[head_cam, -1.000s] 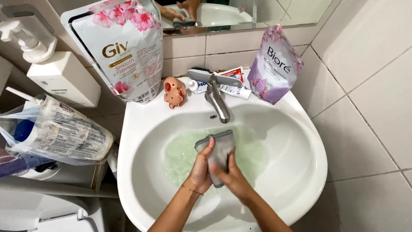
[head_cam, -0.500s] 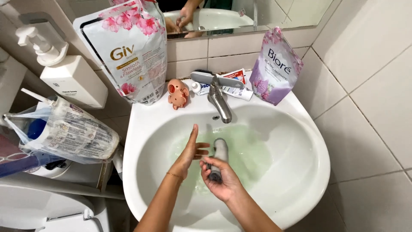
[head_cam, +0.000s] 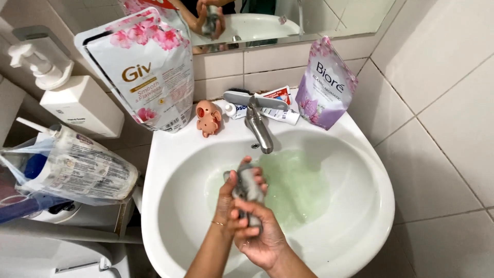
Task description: The person washes a microfiber mop pad in a bathroom sink using floor cleaner and a scrub brush.
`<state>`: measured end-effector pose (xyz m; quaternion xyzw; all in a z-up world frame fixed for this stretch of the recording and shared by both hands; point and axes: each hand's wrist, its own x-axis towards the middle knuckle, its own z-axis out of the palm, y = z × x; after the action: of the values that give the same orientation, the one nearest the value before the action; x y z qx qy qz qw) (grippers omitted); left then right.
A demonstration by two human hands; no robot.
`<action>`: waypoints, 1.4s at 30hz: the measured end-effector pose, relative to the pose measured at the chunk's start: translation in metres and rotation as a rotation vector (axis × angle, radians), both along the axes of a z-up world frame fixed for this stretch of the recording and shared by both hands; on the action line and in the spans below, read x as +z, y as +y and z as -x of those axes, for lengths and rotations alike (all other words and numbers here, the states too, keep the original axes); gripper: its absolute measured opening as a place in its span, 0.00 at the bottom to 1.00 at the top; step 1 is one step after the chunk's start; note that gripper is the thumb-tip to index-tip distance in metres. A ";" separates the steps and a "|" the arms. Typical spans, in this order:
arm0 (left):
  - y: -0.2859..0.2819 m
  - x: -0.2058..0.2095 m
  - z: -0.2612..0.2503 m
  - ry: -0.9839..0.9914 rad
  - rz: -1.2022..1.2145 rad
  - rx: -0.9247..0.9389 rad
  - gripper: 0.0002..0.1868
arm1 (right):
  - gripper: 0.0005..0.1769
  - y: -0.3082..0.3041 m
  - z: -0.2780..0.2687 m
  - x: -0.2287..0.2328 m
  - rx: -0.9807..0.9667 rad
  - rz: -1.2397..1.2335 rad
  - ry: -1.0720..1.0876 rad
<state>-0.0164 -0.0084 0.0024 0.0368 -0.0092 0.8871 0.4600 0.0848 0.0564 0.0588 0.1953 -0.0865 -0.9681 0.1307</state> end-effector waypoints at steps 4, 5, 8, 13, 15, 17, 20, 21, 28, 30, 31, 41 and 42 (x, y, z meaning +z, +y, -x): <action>-0.004 0.013 0.020 0.280 0.308 -0.062 0.21 | 0.07 0.027 -0.007 -0.032 0.314 -0.338 0.154; -0.002 0.024 0.017 0.280 0.309 -0.061 0.21 | 0.07 0.030 -0.006 -0.046 0.315 -0.337 0.155; 0.007 0.040 0.011 0.465 0.841 -0.103 0.18 | 0.15 0.033 -0.002 -0.075 0.500 -0.615 0.157; 0.031 0.015 -0.002 1.304 1.343 0.124 0.19 | 0.13 0.027 0.011 -0.101 0.590 -1.193 -0.159; 0.033 0.015 -0.005 1.367 1.436 0.150 0.09 | 0.11 0.030 0.018 -0.130 0.604 -1.263 -0.161; 0.036 0.002 -0.007 1.434 1.524 0.179 0.04 | 0.09 0.034 0.021 -0.159 0.611 -1.338 -0.164; 0.037 -0.028 -0.006 1.728 1.595 0.288 0.06 | 0.11 0.038 0.020 -0.201 0.573 -1.514 -0.084; 0.035 -0.031 -0.007 1.757 1.599 0.272 0.07 | 0.13 0.039 0.019 -0.214 0.497 -1.644 -0.001; 0.016 0.000 0.005 1.060 1.400 0.422 0.33 | 0.20 0.052 0.035 -0.115 0.638 -1.717 -0.175; -0.001 0.006 0.015 0.823 1.318 0.213 0.35 | 0.22 0.062 0.031 -0.069 0.646 -1.696 -0.038; -0.011 0.009 0.020 0.586 1.224 0.008 0.37 | 0.25 0.066 0.030 -0.046 0.653 -1.665 0.094; -0.018 -0.009 0.025 0.197 1.179 -0.121 0.35 | 0.14 0.161 0.147 -0.002 -0.011 -2.673 0.136; -0.016 -0.003 0.027 0.159 1.172 -0.092 0.33 | 0.15 0.158 0.158 0.001 -0.169 -2.624 0.172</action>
<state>-0.0433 -0.0242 -0.0004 -0.1575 0.5149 0.7181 0.4409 -0.0734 0.2145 0.0600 0.1084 0.9079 -0.3463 -0.2101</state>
